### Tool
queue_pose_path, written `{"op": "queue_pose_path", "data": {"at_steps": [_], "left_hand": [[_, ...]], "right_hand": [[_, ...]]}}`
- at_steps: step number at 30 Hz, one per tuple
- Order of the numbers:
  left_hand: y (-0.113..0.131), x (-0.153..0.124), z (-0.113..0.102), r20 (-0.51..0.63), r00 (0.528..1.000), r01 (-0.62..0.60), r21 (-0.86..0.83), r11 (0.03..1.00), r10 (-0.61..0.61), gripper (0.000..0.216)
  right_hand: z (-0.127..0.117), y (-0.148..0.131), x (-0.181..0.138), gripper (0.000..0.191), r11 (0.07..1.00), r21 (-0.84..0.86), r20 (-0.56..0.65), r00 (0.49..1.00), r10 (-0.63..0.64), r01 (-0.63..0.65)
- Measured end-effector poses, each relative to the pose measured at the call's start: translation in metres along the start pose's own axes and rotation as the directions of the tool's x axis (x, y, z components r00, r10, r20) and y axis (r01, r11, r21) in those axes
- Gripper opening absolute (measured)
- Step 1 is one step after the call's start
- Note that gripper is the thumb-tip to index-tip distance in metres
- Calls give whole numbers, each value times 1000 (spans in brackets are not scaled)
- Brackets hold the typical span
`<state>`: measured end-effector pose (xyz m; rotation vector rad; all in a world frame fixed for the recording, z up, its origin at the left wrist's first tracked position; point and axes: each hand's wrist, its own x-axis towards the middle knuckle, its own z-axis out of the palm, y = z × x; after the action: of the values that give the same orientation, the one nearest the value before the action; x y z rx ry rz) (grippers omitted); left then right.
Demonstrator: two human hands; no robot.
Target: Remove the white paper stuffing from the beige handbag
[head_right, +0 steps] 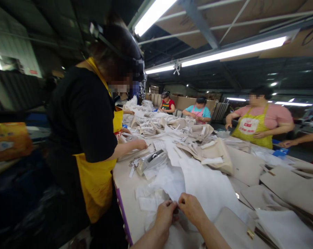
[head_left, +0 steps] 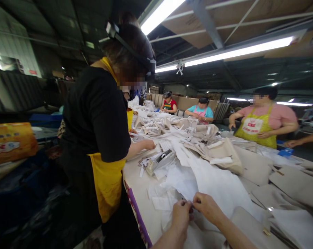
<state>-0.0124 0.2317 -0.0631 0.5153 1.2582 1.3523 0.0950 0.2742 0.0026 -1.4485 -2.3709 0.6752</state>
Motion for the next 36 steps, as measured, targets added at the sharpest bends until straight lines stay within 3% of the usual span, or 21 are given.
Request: {"op": "queue_pose_path", "data": {"at_steps": [12, 20, 24, 32, 36], "left_hand": [[-5, -4, 2, -19, 997, -75, -16, 997, 74, 22], [-10, 1, -1, -10, 998, -70, -2, 998, 69, 15], [-8, 0, 0, -11, 998, -67, -5, 998, 67, 16], [-4, -4, 0, -6, 998, -61, 14, 998, 61, 15], [-3, -2, 0, -2, 999, -42, 24, 999, 42, 14]], "right_hand": [[8, 25, 7, 13, 985, 164, 109, 993, 43, -60], [11, 28, 6, 25, 965, 252, 148, 988, 36, -73], [10, 27, 5, 22, 963, 260, 167, 986, 24, -67], [6, 17, 0, 10, 966, 251, 90, 995, 33, -55], [-2, 2, 0, 14, 965, 256, 41, 998, 53, -62]]}}
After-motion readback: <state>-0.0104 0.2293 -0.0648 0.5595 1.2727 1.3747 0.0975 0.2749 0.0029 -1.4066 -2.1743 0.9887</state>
